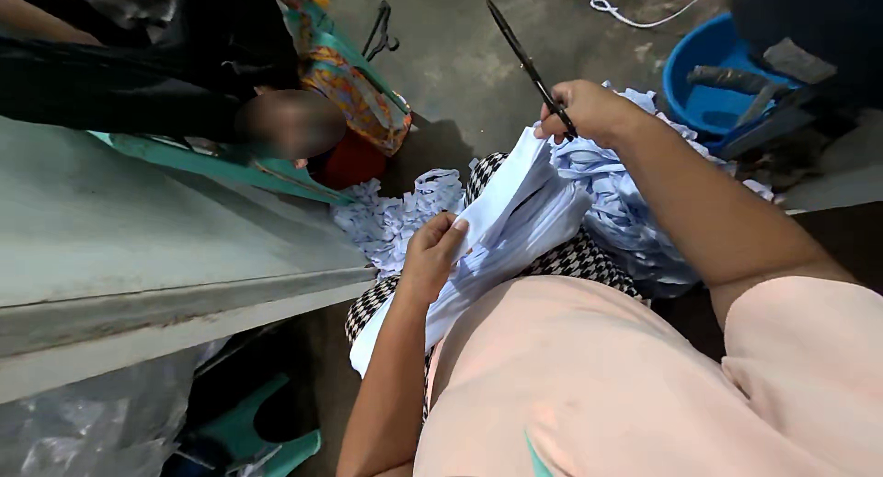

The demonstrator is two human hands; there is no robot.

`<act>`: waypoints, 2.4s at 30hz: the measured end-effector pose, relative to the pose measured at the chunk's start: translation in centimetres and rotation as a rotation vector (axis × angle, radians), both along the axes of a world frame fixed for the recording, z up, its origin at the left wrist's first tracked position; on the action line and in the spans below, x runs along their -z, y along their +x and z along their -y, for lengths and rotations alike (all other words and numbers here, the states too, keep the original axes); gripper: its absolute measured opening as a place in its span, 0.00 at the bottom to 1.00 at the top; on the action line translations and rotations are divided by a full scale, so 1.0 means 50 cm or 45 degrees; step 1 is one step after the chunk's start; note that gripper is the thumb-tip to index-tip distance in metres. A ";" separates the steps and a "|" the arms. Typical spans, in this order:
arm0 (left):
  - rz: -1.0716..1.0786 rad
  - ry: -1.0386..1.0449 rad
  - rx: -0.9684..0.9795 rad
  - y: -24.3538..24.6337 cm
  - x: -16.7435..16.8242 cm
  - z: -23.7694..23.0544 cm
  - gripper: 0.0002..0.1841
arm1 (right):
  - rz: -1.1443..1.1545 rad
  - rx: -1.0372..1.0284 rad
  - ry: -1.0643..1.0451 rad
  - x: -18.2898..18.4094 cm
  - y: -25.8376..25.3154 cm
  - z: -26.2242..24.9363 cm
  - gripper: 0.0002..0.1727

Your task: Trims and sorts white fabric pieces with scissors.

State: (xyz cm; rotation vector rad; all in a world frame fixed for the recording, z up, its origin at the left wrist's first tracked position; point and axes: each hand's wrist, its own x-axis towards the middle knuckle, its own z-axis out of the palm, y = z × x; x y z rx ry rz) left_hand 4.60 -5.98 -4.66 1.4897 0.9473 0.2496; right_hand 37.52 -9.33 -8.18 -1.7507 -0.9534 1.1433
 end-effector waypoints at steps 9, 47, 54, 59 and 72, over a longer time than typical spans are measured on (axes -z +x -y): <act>-0.037 0.054 -0.080 -0.003 0.006 0.005 0.09 | 0.036 -0.035 -0.095 0.010 0.004 0.000 0.12; 0.095 -0.099 -0.096 -0.058 0.101 -0.008 0.11 | -0.230 -1.080 -0.662 -0.108 -0.191 0.268 0.29; 0.126 -0.107 -0.129 -0.055 0.094 -0.008 0.09 | -0.198 -0.986 -0.607 -0.087 -0.234 0.239 0.28; 0.167 -0.137 -0.188 -0.048 0.091 0.004 0.06 | -0.263 -0.866 -0.602 -0.091 -0.257 0.229 0.23; 0.152 -0.159 -0.212 -0.041 0.107 0.019 0.08 | -0.306 -0.638 -0.578 -0.063 -0.276 0.230 0.22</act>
